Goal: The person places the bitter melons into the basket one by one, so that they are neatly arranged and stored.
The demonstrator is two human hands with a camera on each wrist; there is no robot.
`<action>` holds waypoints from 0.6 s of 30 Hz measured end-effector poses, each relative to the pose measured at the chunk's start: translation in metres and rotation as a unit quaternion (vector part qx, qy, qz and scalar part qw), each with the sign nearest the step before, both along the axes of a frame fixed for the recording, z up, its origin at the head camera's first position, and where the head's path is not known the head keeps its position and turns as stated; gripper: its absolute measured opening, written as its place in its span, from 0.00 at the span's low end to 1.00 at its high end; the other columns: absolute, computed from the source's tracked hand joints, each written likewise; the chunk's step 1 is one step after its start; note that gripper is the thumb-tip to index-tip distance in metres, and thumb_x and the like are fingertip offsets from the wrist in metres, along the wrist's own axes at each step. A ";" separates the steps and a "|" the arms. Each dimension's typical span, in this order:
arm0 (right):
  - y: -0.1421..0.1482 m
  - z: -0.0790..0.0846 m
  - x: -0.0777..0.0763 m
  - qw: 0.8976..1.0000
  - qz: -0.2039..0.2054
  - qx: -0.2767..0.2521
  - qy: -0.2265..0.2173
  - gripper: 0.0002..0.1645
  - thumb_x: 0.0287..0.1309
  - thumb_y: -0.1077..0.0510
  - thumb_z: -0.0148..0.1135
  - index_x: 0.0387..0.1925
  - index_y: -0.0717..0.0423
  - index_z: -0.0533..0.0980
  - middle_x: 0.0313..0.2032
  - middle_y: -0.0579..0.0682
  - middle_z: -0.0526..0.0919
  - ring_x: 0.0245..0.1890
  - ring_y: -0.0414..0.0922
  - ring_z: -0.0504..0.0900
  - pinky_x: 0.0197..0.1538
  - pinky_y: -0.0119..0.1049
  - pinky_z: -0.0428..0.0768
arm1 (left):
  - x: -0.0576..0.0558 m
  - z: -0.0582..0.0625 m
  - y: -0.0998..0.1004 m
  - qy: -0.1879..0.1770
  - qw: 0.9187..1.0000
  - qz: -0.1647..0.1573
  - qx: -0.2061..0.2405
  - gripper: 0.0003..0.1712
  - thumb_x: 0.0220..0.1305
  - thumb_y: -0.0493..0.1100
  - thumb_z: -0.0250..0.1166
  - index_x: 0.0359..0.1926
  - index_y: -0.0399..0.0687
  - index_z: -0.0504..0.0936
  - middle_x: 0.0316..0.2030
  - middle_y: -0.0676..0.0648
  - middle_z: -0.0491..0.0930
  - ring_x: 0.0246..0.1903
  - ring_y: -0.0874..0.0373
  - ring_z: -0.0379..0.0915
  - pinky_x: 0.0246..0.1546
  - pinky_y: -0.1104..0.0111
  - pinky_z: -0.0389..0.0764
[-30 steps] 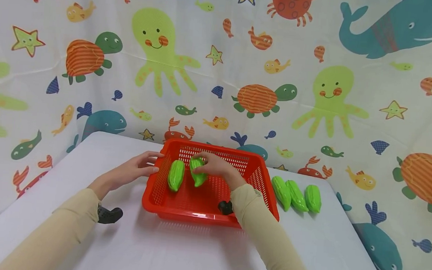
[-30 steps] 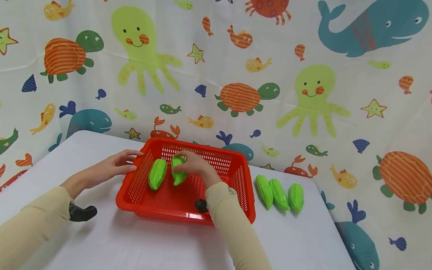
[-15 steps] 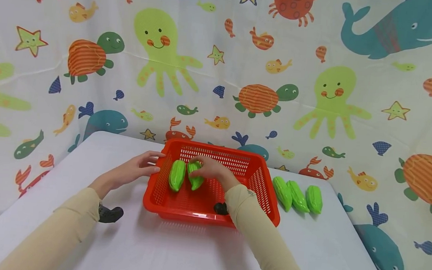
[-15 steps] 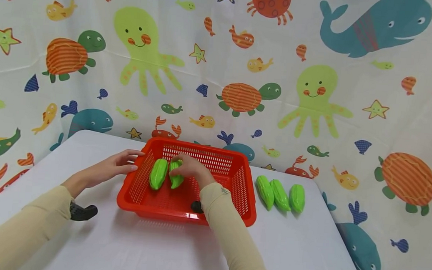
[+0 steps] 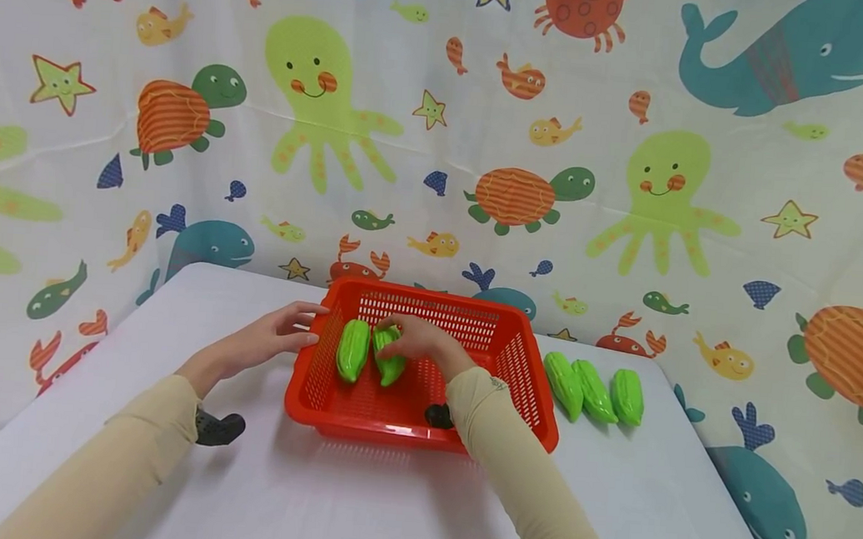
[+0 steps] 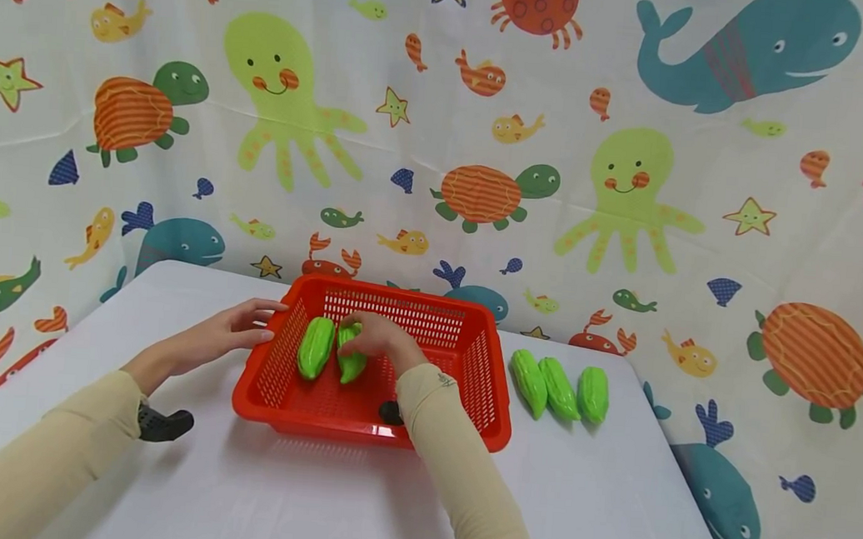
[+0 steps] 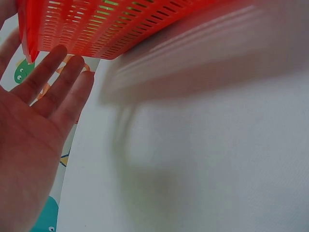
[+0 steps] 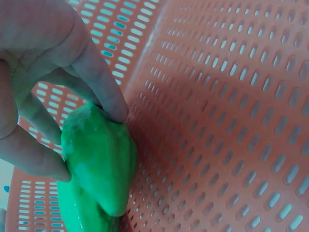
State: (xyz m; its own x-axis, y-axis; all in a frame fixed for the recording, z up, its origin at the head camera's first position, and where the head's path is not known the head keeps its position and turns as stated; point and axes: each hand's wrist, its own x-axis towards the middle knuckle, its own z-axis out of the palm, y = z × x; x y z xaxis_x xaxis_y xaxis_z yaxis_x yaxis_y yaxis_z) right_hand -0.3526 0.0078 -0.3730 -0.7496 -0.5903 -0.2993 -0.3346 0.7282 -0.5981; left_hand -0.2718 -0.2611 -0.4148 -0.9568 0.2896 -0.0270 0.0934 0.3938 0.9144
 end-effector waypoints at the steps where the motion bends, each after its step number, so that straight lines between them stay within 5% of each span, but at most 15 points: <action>1: 0.000 0.000 0.000 1.000 -0.001 0.001 0.000 0.29 0.59 0.55 0.68 0.62 0.50 0.73 0.59 0.52 0.73 0.54 0.48 0.71 0.60 0.44 0.73 | 0.000 0.000 0.000 0.000 1.000 -0.001 0.001 0.39 0.67 0.57 0.61 0.73 0.56 0.57 0.66 0.39 0.64 0.64 0.39 0.63 0.56 0.47 0.75; 18: -0.001 -0.002 0.000 0.999 0.013 0.000 -0.049 0.34 0.60 0.53 0.66 0.67 0.49 0.69 0.63 0.52 0.69 0.57 0.46 0.70 0.59 0.42 0.74 | 0.000 0.000 0.001 -0.003 1.000 0.001 0.002 0.39 0.67 0.56 0.61 0.73 0.56 0.56 0.66 0.38 0.63 0.64 0.39 0.63 0.57 0.45 0.73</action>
